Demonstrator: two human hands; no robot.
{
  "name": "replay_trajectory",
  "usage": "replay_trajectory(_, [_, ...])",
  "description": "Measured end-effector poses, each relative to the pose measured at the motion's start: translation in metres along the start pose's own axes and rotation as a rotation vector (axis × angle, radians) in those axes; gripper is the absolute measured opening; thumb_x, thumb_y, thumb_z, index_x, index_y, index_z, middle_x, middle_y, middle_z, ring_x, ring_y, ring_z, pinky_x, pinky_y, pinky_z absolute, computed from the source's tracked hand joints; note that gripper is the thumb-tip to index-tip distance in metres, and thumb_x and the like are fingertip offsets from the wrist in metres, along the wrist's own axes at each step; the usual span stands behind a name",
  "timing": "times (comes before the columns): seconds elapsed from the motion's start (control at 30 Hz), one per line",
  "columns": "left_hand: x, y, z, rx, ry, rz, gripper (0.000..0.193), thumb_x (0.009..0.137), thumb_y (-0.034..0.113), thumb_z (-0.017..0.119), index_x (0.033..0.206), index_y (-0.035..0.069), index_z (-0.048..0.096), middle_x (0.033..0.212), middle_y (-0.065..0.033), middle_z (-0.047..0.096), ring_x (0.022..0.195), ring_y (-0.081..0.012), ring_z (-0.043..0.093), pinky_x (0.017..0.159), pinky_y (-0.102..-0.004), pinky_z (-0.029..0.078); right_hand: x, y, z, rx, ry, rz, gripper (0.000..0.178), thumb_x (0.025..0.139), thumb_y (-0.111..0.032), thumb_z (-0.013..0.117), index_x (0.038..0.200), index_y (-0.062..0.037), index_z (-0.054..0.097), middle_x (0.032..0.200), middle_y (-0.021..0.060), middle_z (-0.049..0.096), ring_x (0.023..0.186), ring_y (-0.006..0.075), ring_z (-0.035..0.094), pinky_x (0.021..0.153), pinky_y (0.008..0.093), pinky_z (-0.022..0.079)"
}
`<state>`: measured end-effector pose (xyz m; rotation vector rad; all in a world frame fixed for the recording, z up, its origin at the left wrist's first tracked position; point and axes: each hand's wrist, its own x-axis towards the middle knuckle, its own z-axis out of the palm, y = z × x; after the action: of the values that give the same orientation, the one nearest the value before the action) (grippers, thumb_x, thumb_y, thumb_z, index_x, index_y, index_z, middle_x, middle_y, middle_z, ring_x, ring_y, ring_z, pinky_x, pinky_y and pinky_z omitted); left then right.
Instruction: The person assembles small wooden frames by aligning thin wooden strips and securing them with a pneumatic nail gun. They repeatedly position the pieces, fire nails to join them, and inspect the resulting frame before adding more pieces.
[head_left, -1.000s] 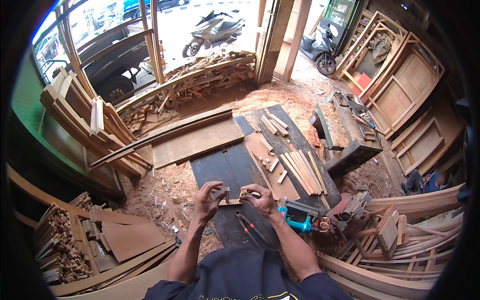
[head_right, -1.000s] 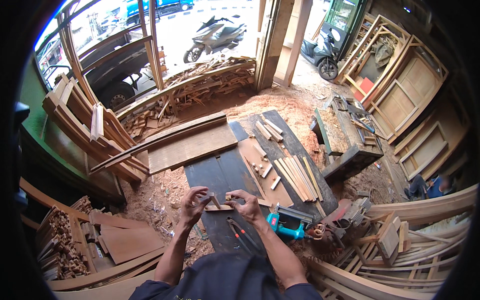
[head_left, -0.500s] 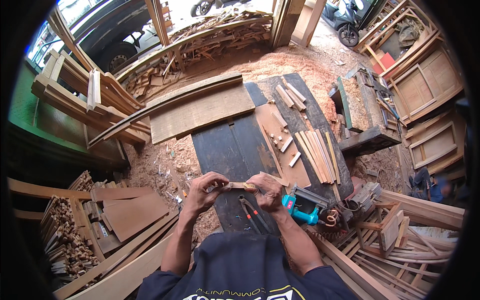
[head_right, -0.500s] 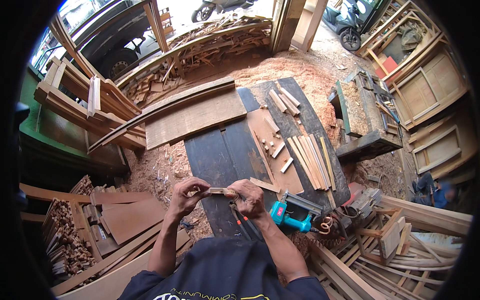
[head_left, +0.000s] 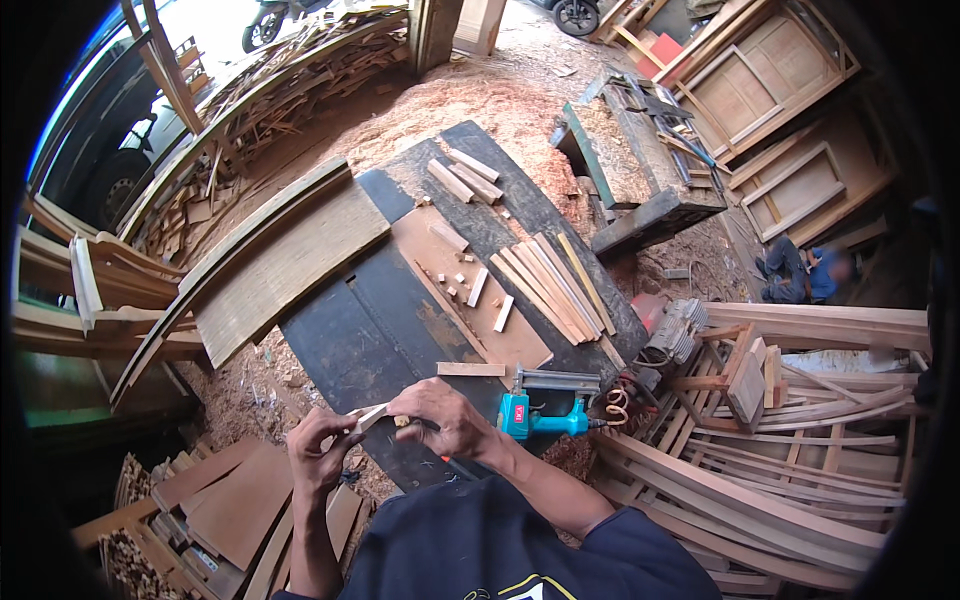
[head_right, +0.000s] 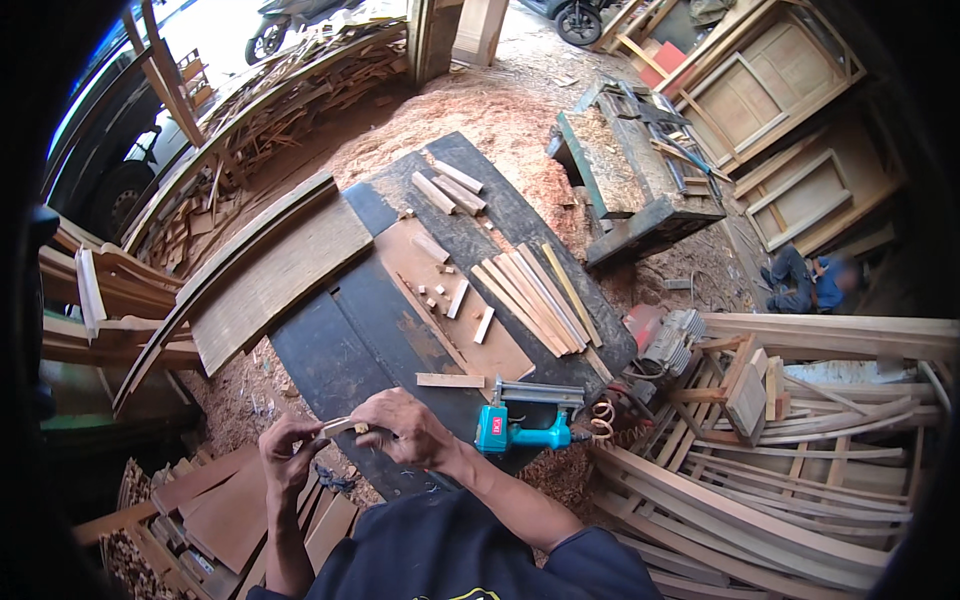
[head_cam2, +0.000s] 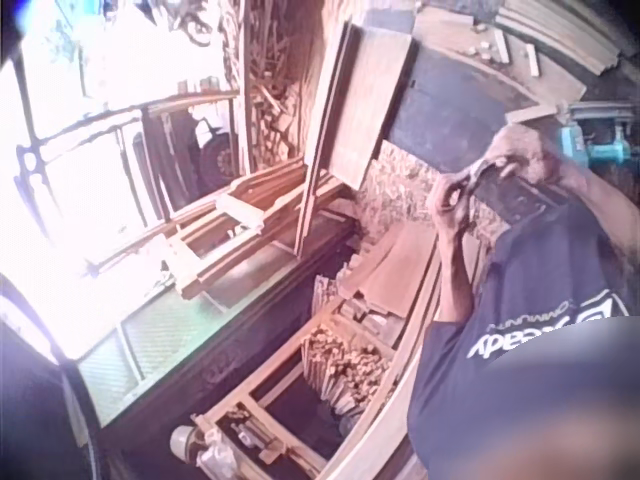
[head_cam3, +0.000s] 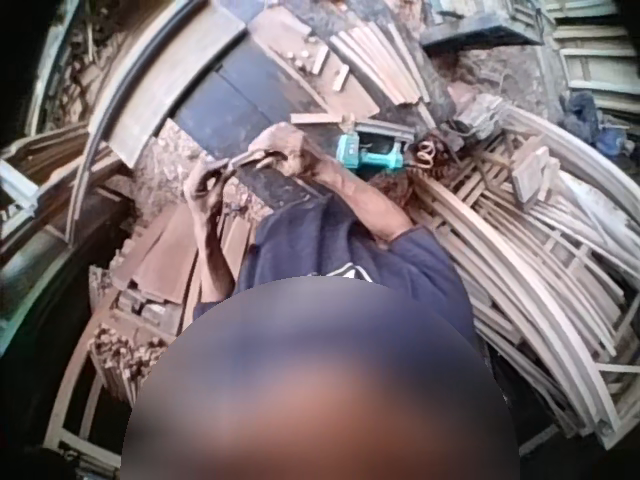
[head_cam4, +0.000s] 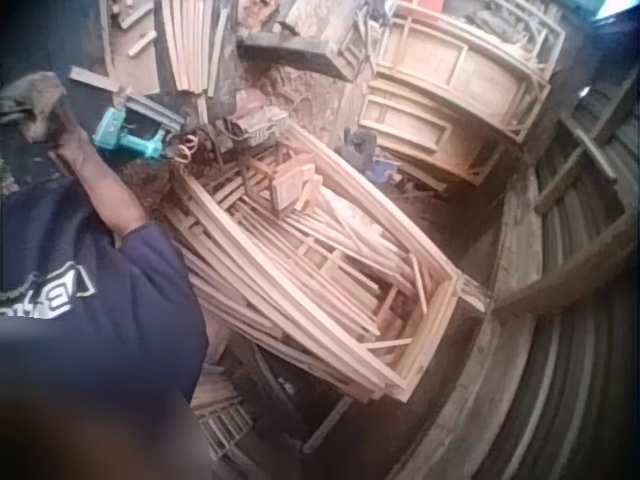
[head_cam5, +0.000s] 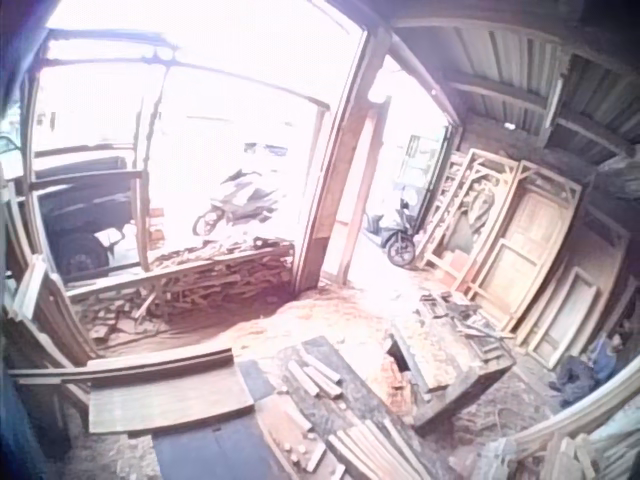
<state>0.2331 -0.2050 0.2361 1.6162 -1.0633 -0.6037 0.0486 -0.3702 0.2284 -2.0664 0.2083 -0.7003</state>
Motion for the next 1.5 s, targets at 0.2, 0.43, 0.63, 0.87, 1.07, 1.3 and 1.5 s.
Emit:
replay_trajectory(0.2, [-0.004,-0.001,0.004,-0.103,0.071,-0.073,0.024,0.072,-0.006,0.079,0.095,-0.001,0.072,0.091,-0.0110,0.069,0.081,-0.0160,0.065,0.070,-0.0275,0.052,-0.055,0.081,-0.068,-0.045,0.206,0.618,0.044,0.087,-0.027,0.076,0.120,0.0002,0.064,0.116,0.0171,0.068,0.111,0.0303,0.065,0.094,0.0396,0.051])
replay_trajectory(0.43, [0.001,-0.003,0.008,-0.194,0.133,-0.045,0.021,0.080,0.010,0.080,0.095,-0.002,0.072,0.094,-0.0120,0.068,0.084,-0.0163,0.063,0.074,-0.0267,0.051,-0.141,0.203,-0.175,-0.942,0.250,1.031,0.045,0.084,-0.025,0.074,0.123,-0.0059,0.061,0.123,0.0180,0.058,0.119,0.0364,0.055,0.099,0.0465,0.045])
replay_trajectory(0.63, [0.000,-0.006,0.010,-0.218,0.187,-0.083,0.028,0.086,0.019,0.077,0.106,-0.001,0.069,0.100,-0.0106,0.067,0.088,-0.0161,0.063,0.076,-0.0276,0.049,-0.164,0.222,-0.186,-0.948,0.176,0.963,0.022,0.085,-0.024,0.071,0.096,-0.0044,0.067,0.107,0.0140,0.060,0.110,0.0334,0.057,0.094,0.0474,0.046])
replay_trajectory(0.87, [-0.006,-0.016,0.015,-0.338,0.331,-0.100,0.039,0.090,0.021,0.071,0.122,0.002,0.060,0.103,-0.0112,0.067,0.083,-0.0129,0.060,0.072,-0.0250,0.050,-0.170,0.210,-0.173,-0.964,0.199,0.970,0.022,0.086,-0.021,0.070,0.104,-0.0080,0.064,0.108,0.0147,0.059,0.112,0.0334,0.056,0.098,0.0460,0.043])
replay_trajectory(1.07, [-0.013,-0.022,0.018,-0.461,0.363,-0.037,0.030,0.092,0.015,0.067,0.118,0.001,0.062,0.098,-0.0112,0.068,0.081,-0.0137,0.059,0.075,-0.0276,0.049,-0.124,0.194,-0.133,-0.755,0.081,0.760,0.029,0.085,-0.025,0.072,0.108,-0.0062,0.068,0.111,0.0154,0.067,0.105,0.0337,0.063,0.093,0.0448,0.050])
replay_trajectory(1.3, [-0.020,-0.030,0.034,-0.449,0.531,0.023,0.019,0.095,0.002,0.059,0.113,0.000,0.061,0.099,-0.0118,0.066,0.094,-0.0183,0.063,0.089,-0.0328,0.049,-0.069,0.165,-0.050,-0.930,-0.821,0.717,0.035,0.081,-0.022,0.074,0.110,-0.0037,0.068,0.108,0.0168,0.070,0.102,0.0349,0.066,0.092,0.0441,0.051])
replay_trajectory(1.5, [-0.031,-0.025,0.028,-0.389,0.451,-0.086,0.024,0.097,0.004,0.060,0.121,0.000,0.061,0.110,-0.0124,0.070,0.103,-0.0197,0.065,0.094,-0.0329,0.049,-0.038,0.104,-0.058,-0.448,-0.321,0.681,0.033,0.087,-0.026,0.072,0.109,-0.0029,0.064,0.097,0.0217,0.069,0.094,0.0382,0.069,0.079,0.0470,0.054])
